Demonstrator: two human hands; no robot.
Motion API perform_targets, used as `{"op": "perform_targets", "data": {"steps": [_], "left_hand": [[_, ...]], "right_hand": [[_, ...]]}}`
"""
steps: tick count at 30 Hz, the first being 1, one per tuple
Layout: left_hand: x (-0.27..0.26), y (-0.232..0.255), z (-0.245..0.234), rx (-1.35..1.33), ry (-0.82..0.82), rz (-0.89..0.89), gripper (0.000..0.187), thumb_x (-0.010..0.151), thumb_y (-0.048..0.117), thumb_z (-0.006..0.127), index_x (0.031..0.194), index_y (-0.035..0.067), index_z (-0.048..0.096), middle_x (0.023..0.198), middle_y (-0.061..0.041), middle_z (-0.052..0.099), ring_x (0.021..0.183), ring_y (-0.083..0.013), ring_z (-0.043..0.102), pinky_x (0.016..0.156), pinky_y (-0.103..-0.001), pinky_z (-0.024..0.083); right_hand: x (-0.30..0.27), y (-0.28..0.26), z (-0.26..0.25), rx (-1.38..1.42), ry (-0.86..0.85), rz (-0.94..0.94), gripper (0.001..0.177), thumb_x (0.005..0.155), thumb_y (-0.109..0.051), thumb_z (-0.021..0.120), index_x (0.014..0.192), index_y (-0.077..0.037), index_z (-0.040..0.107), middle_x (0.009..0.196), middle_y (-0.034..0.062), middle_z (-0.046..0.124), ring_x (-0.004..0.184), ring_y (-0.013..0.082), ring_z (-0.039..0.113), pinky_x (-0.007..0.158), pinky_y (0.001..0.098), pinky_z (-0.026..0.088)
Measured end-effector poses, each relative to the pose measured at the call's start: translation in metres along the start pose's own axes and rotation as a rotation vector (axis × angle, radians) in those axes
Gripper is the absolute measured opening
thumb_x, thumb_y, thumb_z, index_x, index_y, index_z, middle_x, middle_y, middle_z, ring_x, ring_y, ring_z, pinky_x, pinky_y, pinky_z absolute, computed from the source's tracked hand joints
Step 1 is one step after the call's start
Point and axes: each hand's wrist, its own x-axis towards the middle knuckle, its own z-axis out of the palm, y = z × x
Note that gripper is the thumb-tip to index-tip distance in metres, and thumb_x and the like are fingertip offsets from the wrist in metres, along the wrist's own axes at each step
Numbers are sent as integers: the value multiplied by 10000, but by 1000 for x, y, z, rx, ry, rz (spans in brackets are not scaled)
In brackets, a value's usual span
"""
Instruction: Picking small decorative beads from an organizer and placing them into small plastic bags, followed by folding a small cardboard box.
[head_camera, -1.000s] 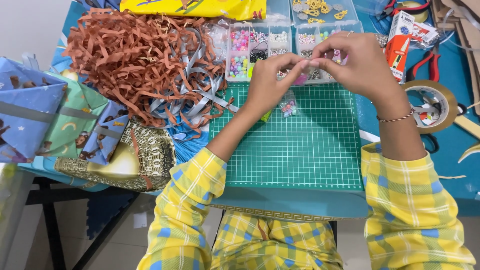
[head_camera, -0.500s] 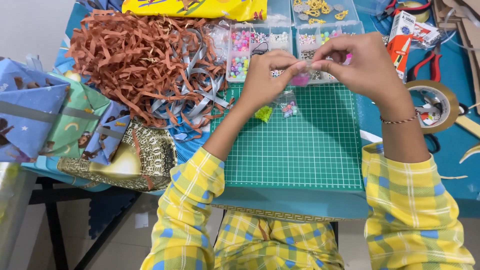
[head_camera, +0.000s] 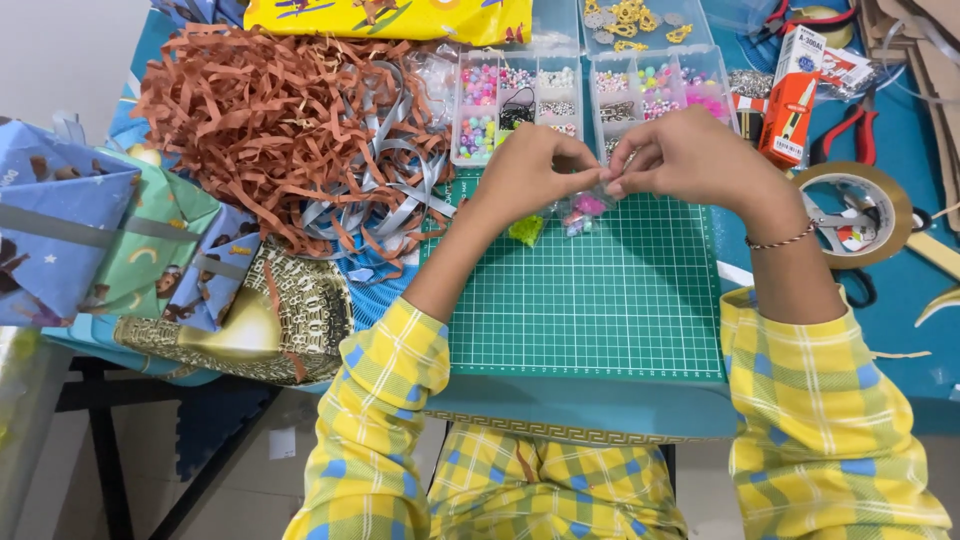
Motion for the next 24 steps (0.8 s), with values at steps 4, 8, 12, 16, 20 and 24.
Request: {"op": "perform_targets", "data": {"steps": [4,8,12,16,20,24], "left_hand": [[-1,5,-4,-146,-17,-83,165,880,259,723,756,178,794,596,47,732,491,-15,581,511,-207,451],[-2,9,-5,-89,-82,-126,186,913,335,716,809,206,802,512,54,697,398,14,553,465,-158,434],[-10,8,-6,-95,6,-21,197,892,318,719,890,141,807,640,-55,745,597,-226,702,659,-353,530],[-6,-1,-1,-21,94,42,202,943,327,672,895,176,797,644,-23,740,615,-211,704,665,-334,532],[-4,-3,5,73,166,106,214,975,319,640,875,193,781,618,1,719,584,-206,689,644,-317,530],[-8,5,0,119,228,253,184,984,209,659,869,123,774,581,-35,678,523,-208,636,581,-307,511]], "right_hand": [[-10,-17,-9,97,-21,122,167,904,-216,788,1055,-153,756,905,104,833,896,190,798,761,363,603],[-10,-20,-11,190,-57,222,186,881,-192,824,1023,-118,730,889,149,827,782,229,747,737,379,598],[-5,-1,1,98,-37,106,130,818,-59,782,944,-26,778,795,160,820,578,306,729,733,361,490],[-7,-5,3,-6,3,101,86,846,-132,802,894,-65,778,730,115,808,594,278,757,752,365,513],[-10,-3,-2,-104,120,16,196,937,-298,754,955,-103,754,723,87,788,653,293,761,763,398,528],[-48,31,-16,168,411,-124,109,1083,-160,668,1081,-58,709,815,133,751,714,267,747,762,337,537]]}}
